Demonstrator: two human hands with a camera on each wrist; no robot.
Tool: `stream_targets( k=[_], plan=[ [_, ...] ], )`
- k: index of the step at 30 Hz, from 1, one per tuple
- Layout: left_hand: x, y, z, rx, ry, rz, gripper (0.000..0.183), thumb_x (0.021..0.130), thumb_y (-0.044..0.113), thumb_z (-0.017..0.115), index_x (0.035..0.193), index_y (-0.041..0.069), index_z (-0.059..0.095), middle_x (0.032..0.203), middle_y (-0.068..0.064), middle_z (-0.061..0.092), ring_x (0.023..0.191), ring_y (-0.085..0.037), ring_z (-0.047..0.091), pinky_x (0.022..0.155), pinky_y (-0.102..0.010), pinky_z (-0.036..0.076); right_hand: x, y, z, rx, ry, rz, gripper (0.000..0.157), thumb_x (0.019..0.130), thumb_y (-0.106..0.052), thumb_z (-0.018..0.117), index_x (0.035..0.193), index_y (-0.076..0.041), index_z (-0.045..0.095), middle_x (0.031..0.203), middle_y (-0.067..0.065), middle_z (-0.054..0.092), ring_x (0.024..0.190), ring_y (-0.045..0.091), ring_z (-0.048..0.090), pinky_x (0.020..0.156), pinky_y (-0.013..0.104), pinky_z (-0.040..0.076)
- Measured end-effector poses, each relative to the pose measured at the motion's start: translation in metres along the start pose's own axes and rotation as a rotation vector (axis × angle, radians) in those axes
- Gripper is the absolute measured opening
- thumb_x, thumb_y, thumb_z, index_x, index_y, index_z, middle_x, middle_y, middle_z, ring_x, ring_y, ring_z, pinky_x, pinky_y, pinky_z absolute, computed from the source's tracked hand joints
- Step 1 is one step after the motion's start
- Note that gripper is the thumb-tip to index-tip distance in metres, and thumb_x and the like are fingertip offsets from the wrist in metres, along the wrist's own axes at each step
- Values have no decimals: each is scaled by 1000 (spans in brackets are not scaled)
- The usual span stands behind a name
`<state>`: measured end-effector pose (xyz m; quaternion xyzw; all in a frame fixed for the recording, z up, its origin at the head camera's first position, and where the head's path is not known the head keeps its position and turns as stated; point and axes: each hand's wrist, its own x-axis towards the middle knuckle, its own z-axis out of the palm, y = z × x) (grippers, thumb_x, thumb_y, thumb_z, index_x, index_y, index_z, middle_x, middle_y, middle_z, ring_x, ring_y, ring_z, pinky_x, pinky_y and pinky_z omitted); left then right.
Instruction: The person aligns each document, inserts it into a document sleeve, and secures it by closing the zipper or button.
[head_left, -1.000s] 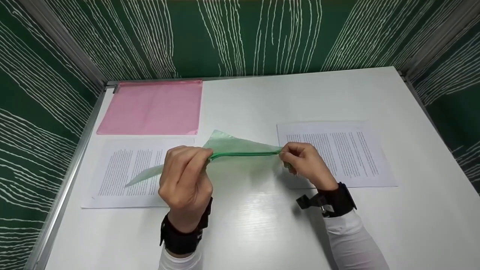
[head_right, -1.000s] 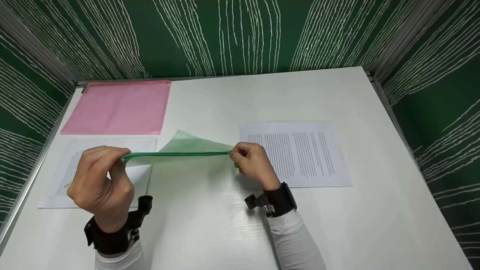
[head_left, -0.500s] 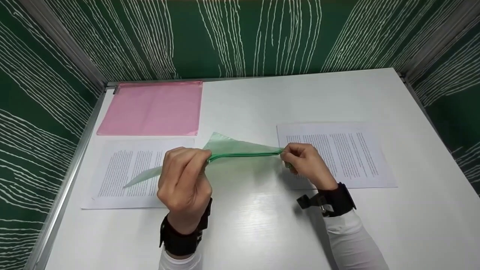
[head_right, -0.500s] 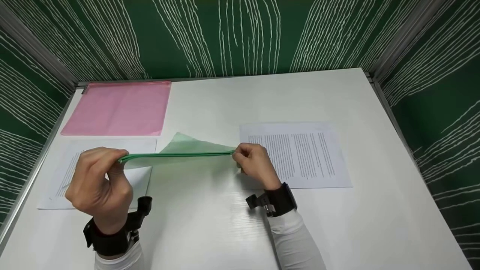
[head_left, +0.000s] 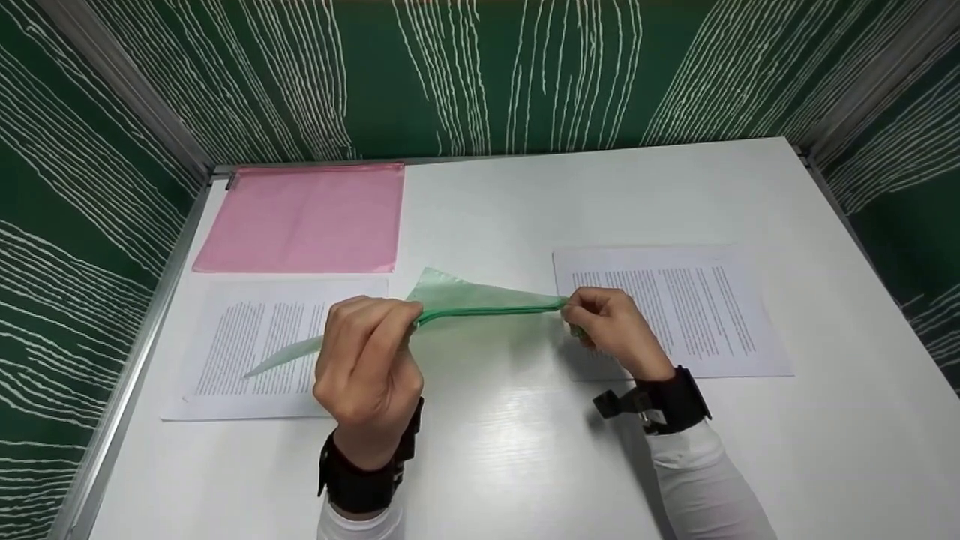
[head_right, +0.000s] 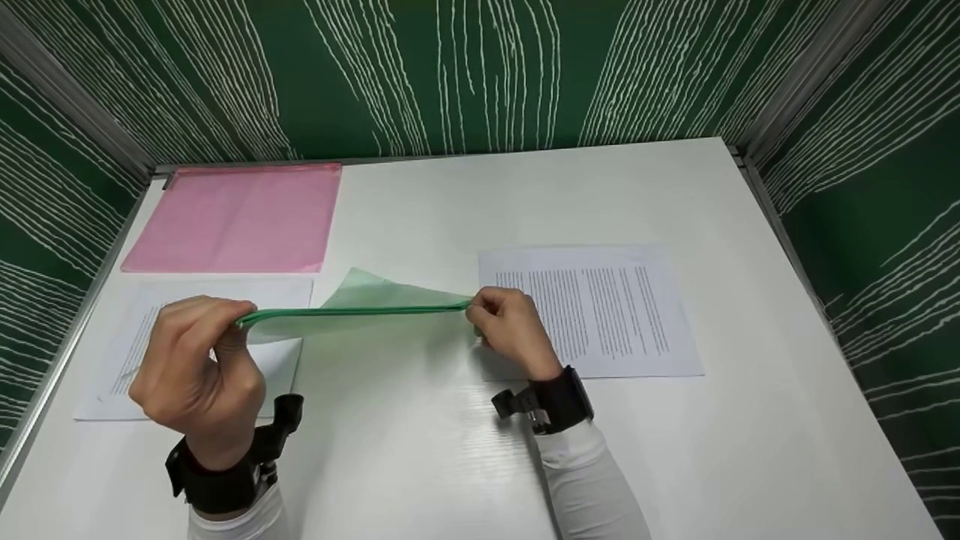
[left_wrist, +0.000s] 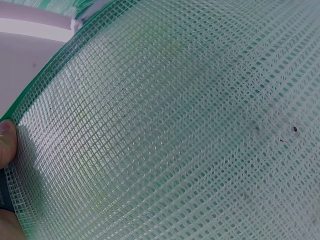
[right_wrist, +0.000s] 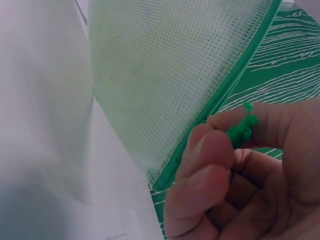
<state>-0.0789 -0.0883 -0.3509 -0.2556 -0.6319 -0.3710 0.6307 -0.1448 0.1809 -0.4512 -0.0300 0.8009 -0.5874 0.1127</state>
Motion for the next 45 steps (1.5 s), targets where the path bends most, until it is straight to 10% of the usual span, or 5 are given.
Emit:
stream_targets(
  k=[45],
  plan=[
    [5,0,-3,21,9,-2,16,96,-2,66,82,-6,73,71,-12,66,60,-27,55,65,-34,51,6,9,-7,-78,66,49,17,98,-8,62,87,5,62,65,3,53,53,11,45,47,26,36]
  ],
)
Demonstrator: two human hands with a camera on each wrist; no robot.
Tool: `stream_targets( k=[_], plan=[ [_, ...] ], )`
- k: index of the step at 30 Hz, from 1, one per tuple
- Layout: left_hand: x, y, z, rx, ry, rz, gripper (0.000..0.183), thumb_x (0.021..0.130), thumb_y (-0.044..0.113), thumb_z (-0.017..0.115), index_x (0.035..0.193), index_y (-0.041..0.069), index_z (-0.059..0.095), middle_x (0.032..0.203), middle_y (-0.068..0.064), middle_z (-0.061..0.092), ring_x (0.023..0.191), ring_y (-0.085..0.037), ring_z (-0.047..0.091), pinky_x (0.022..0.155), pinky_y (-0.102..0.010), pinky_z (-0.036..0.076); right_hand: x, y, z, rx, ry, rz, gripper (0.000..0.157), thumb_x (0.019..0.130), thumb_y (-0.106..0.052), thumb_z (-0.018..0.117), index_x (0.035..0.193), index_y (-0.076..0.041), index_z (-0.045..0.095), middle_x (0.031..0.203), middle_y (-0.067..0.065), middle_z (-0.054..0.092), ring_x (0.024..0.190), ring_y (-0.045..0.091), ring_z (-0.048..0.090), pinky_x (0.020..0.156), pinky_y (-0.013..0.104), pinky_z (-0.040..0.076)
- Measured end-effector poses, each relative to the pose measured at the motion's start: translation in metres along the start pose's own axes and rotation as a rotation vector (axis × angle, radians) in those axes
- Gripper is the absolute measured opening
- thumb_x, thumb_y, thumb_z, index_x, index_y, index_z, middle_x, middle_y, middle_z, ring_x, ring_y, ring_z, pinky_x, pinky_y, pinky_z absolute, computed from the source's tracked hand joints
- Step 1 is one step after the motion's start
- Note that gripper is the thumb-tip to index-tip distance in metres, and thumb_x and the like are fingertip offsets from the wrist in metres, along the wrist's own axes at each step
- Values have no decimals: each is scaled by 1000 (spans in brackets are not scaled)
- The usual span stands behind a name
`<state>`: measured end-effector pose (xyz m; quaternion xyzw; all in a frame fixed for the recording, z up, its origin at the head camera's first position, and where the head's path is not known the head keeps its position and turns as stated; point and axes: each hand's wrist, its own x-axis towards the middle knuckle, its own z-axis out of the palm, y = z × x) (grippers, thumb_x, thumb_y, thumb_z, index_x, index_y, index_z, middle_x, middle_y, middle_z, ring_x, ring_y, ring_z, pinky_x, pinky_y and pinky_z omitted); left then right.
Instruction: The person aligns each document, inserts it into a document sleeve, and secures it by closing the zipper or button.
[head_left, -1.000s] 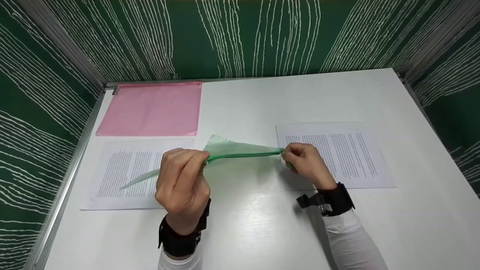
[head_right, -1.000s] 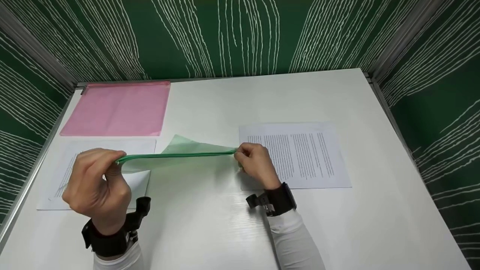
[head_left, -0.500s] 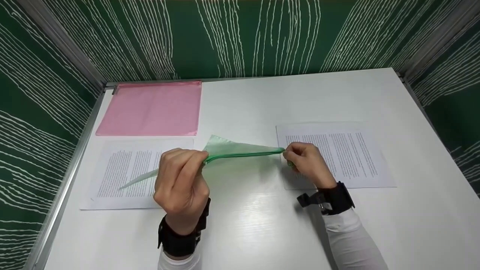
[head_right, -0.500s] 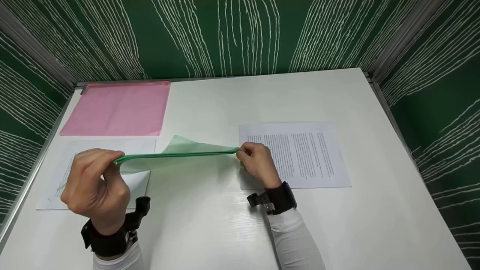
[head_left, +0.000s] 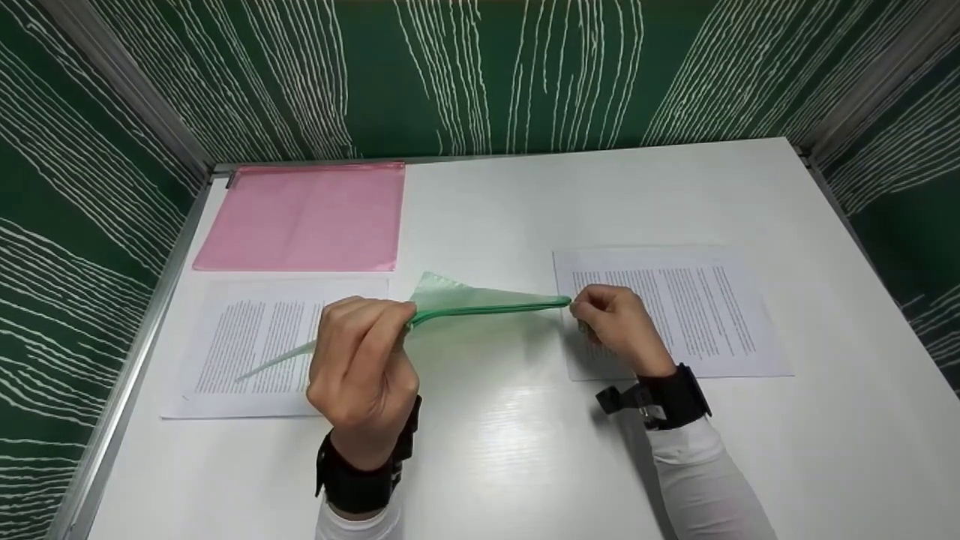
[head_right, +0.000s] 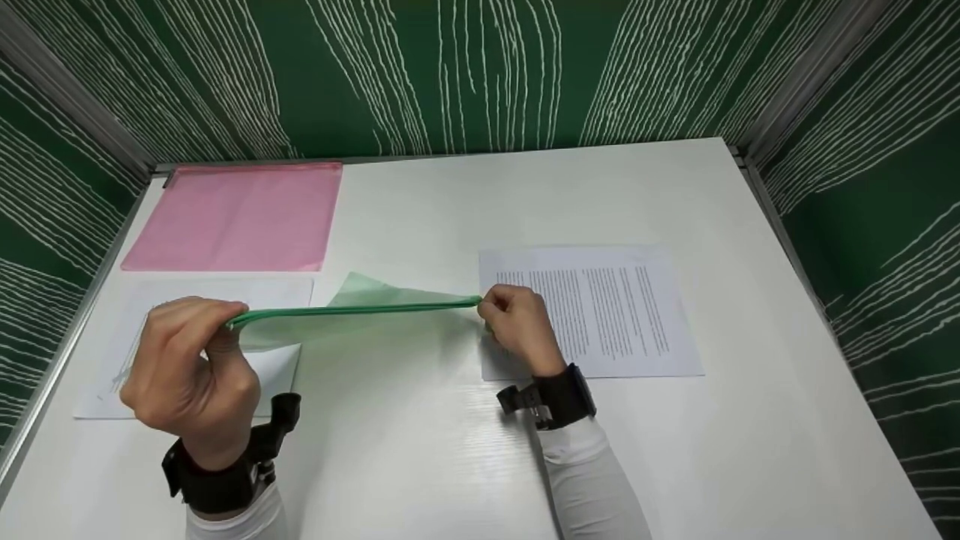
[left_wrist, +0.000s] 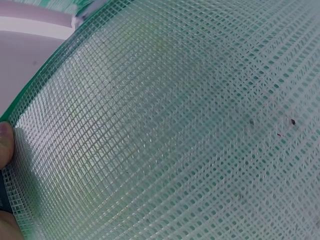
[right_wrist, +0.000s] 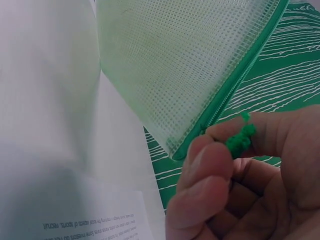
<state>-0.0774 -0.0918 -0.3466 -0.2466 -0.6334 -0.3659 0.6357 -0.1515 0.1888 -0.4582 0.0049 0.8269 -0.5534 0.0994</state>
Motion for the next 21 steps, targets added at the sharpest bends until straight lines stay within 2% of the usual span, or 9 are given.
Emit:
stream_targets(
  k=[6,15,21],
  plan=[
    [0,1,1,-12,18,-11,15,95,0,69,82,-5,73,71,-13,64,61,-28,54,64,-36,50,1,1,-1,4,2,16,16,98,-8,62,89,6,63,67,2,54,54,11,46,48,25,36],
    [1,-1,-2,-9,35,-2,16,95,-5,65,81,-5,73,71,-13,65,60,-28,53,64,-34,49,4,5,-1,-20,16,15,18,98,-7,61,89,8,63,64,0,53,53,11,45,48,25,36],
    [3,1,-2,0,33,-5,19,96,-5,63,81,-5,73,71,-12,65,60,-27,53,63,-35,49,5,8,-3,-45,4,-24,18,98,-6,61,86,7,63,63,1,52,52,10,44,48,25,36]
  ],
)
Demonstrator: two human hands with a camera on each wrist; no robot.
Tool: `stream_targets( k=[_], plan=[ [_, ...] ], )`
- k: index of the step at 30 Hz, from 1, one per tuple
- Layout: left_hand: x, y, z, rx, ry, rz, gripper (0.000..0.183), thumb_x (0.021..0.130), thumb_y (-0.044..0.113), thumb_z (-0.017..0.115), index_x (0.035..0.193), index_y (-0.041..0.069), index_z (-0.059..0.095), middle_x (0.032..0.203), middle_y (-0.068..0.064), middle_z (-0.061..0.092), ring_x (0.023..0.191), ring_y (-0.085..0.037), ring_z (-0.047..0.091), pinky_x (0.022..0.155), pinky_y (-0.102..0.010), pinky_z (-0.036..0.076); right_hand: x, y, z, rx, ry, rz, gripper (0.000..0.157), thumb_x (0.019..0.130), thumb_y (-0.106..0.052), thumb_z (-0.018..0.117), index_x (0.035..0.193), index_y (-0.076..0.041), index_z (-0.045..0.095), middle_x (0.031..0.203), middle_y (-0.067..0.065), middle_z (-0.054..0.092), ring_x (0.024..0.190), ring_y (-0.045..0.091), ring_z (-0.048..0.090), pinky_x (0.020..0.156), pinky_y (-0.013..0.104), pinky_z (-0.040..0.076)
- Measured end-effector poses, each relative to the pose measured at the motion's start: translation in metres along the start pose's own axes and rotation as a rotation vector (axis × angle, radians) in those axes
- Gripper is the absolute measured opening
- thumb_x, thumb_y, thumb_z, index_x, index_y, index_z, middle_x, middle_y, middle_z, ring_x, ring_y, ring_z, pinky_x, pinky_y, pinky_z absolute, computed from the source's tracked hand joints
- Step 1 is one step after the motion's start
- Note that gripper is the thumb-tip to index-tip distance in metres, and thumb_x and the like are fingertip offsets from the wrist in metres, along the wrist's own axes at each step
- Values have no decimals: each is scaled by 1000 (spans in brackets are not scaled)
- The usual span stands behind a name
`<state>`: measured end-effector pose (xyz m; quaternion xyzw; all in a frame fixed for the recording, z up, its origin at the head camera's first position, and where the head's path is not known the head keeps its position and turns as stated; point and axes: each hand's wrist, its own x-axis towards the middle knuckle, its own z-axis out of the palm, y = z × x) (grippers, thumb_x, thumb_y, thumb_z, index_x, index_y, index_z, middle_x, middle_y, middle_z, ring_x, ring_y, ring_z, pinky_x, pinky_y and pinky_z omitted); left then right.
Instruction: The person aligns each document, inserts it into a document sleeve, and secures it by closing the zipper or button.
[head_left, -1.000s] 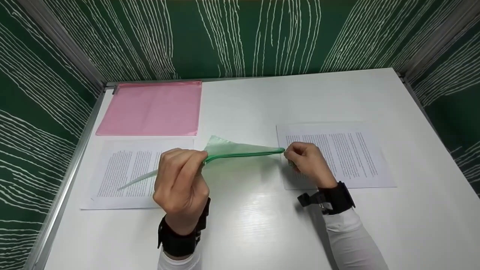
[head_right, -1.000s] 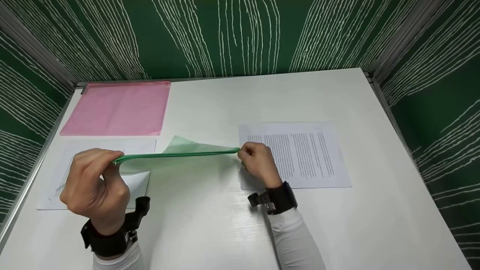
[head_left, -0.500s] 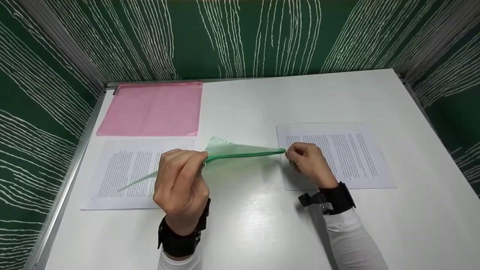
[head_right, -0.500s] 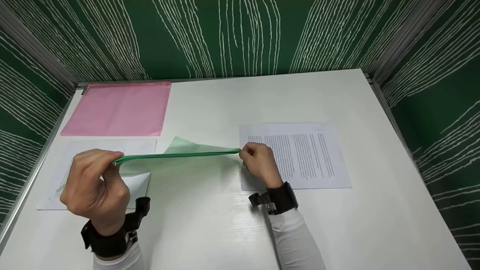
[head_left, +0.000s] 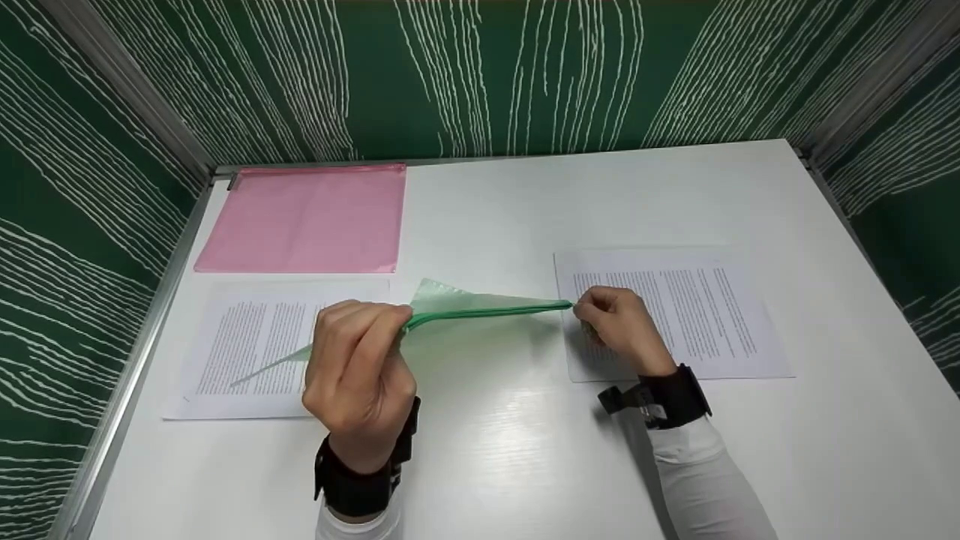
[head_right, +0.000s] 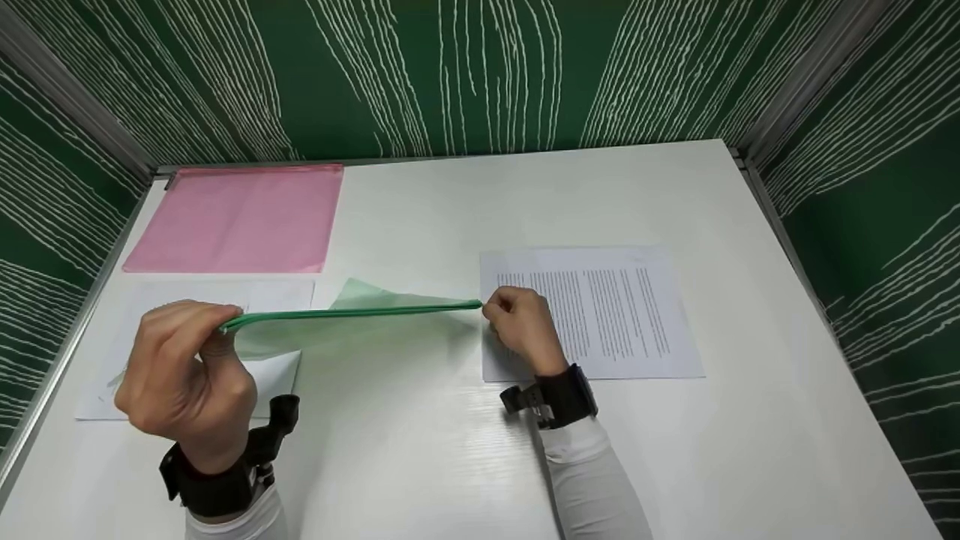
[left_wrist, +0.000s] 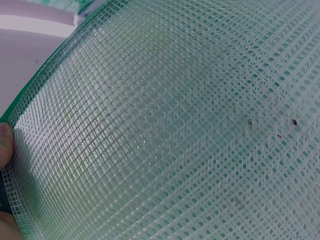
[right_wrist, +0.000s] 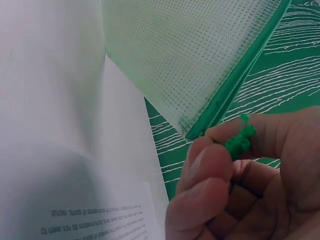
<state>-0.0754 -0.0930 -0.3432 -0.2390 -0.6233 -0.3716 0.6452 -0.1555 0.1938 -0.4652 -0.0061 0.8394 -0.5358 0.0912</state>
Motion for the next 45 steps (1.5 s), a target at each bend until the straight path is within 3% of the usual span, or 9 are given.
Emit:
stream_targets(
  k=[23,29,34,41,45],
  plan=[
    [-5,0,3,-7,-4,13,17,96,-5,64,81,-6,73,71,-13,65,60,-28,54,64,-35,49,3,4,-2,-59,-11,42,17,97,-8,61,87,6,65,62,0,53,53,13,47,49,27,37],
    [-6,2,3,-2,-13,9,16,96,1,69,82,-5,73,71,-12,65,61,-27,55,65,-35,50,1,3,-3,-106,-60,45,16,98,-7,60,89,5,66,62,1,54,54,14,49,49,27,39],
    [-5,3,3,-20,-55,20,14,95,4,70,85,-5,74,73,-12,67,61,-26,56,64,-35,50,-1,1,-4,-196,-87,-5,13,94,-5,58,86,0,67,63,2,56,54,15,49,50,29,41],
    [-3,3,5,-42,-97,57,14,96,4,70,86,-6,74,74,-12,66,61,-25,57,63,-35,51,-7,-7,-6,-304,-109,-75,8,93,-6,64,94,-1,70,84,9,67,69,19,56,60,32,45],
    [-2,3,6,-59,-108,56,13,95,4,70,87,-6,74,75,-12,67,62,-24,57,62,-35,50,-13,-17,-7,-345,-122,-91,20,95,-11,66,108,3,70,105,19,69,91,33,64,75,45,53]
  ],
)
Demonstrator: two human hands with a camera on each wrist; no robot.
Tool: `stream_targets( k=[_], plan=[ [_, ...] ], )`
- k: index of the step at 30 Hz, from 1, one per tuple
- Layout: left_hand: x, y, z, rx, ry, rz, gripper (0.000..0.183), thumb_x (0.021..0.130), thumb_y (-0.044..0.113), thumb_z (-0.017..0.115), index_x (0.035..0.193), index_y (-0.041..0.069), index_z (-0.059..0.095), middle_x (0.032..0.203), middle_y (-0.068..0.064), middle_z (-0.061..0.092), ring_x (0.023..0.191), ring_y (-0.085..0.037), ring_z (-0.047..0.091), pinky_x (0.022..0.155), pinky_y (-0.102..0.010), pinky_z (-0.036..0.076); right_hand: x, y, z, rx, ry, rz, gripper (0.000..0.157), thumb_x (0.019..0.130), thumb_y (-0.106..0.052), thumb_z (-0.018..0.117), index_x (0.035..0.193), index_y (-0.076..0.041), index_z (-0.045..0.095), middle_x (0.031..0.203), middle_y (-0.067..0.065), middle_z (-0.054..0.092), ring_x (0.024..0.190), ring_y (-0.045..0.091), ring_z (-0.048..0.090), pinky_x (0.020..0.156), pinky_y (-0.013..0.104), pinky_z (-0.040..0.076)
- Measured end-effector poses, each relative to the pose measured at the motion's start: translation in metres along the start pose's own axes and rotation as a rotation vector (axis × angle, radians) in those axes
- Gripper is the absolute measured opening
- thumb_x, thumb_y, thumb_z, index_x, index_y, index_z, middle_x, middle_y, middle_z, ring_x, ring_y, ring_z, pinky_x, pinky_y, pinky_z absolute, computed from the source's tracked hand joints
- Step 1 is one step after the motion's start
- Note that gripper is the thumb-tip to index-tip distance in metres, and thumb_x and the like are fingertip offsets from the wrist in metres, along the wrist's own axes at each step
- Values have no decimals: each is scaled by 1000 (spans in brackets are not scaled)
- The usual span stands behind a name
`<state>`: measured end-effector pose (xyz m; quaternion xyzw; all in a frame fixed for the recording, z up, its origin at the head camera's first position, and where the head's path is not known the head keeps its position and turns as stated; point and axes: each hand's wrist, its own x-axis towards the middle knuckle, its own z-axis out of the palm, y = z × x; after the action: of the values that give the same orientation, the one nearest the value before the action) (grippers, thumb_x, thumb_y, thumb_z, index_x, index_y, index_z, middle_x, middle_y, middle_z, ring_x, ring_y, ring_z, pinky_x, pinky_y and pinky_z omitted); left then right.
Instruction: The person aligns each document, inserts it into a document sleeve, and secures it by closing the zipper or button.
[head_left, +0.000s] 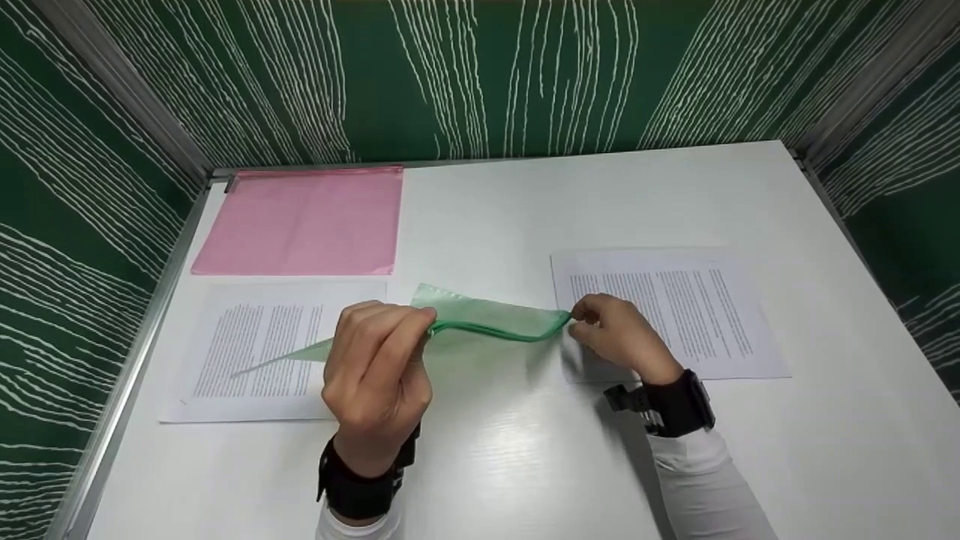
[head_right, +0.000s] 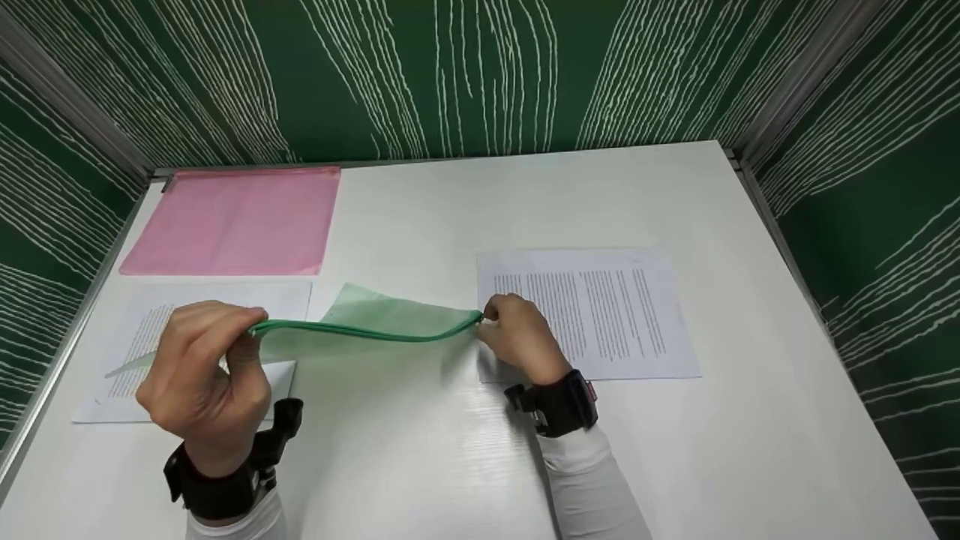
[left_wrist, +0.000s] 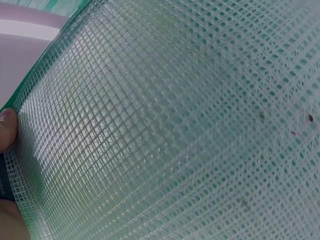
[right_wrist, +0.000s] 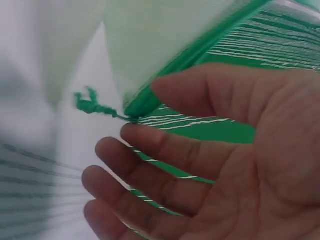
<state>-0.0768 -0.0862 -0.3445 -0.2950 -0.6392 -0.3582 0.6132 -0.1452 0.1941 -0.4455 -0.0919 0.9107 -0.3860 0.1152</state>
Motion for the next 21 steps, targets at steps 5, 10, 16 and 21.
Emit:
stream_targets(
  k=[5,10,16,21],
  plan=[
    [2,1,0,-7,-16,-4,11,95,2,70,88,-6,74,76,-12,67,63,-24,57,63,-36,50,-9,-15,-5,-37,-19,-32,35,97,-14,66,125,8,65,126,27,64,117,47,60,94,60,50],
    [1,1,1,-19,-34,0,9,95,0,69,89,-5,74,77,-12,66,64,-24,58,63,-36,49,-19,-26,-9,-56,5,-112,37,96,-13,69,127,7,65,126,24,65,116,45,60,94,58,50],
    [1,3,3,-25,-60,1,8,95,1,70,89,-4,74,78,-11,67,66,-23,59,64,-36,50,-28,-36,-11,-18,14,-226,34,93,-8,71,124,3,66,124,16,67,111,38,65,92,53,53],
    [0,4,5,-30,-78,3,9,95,2,70,90,-4,74,79,-11,67,66,-23,59,65,-35,51,-35,-41,-12,64,-21,-394,30,92,-3,73,121,-4,69,119,4,70,109,24,66,89,44,57]
  ],
)
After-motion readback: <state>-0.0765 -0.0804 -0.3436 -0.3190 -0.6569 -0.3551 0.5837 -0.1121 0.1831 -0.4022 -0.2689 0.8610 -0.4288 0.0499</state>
